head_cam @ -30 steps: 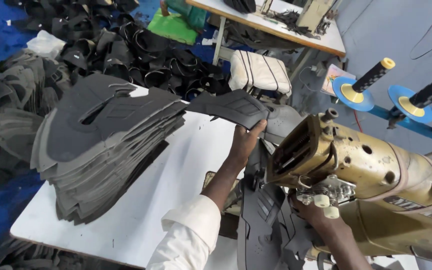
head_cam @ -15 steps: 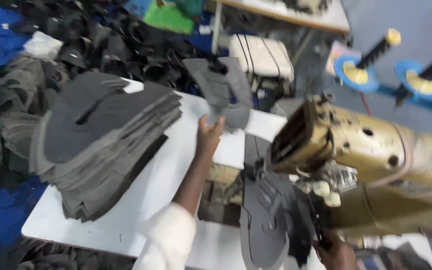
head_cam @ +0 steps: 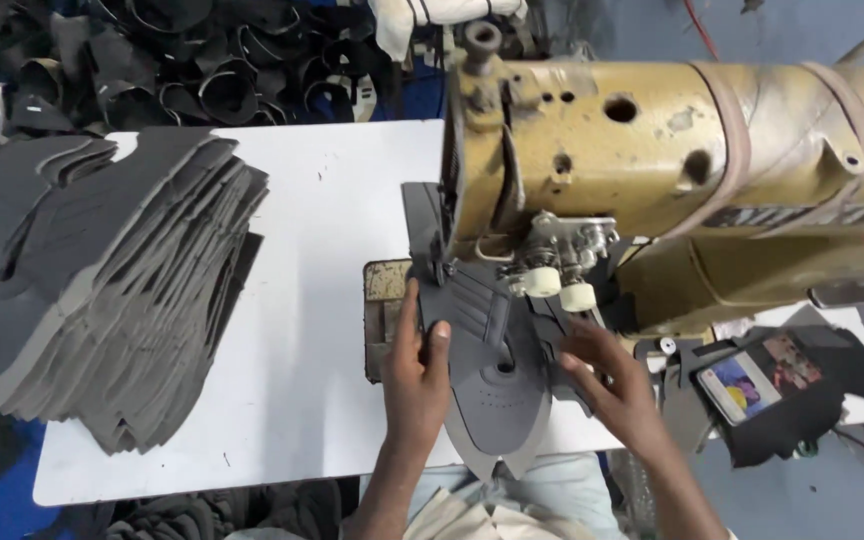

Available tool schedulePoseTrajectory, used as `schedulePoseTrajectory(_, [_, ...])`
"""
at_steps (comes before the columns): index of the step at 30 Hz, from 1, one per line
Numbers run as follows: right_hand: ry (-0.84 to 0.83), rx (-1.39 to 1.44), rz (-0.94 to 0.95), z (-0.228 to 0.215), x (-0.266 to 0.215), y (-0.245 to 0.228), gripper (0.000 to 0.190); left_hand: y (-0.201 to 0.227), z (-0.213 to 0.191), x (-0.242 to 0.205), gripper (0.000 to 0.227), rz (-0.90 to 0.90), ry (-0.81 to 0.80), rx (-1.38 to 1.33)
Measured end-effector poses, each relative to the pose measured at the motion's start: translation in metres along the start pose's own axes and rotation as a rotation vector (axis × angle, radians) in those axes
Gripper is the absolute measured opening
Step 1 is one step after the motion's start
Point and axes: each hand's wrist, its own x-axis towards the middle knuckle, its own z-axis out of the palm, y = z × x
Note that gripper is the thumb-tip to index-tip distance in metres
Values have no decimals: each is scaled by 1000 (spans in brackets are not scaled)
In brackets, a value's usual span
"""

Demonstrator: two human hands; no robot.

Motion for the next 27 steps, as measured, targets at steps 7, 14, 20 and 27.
schedulePoseTrajectory(7, [-170, 187, -51, 53, 24, -64, 48, 6, 1, -12, 40, 47, 20, -40])
schedulePoseTrajectory(14, [-158, 65, 2, 55, 30, -54, 35, 6, 4, -14, 42, -9, 31, -47])
schedulePoseTrajectory(20, [-134, 113, 45, 57, 36, -53, 34, 7, 4, -7, 45, -44, 13, -78])
schedulePoseTrajectory(27, [-106, 115, 49, 61, 45, -49, 19, -2, 10, 5, 44, -17, 35, -152])
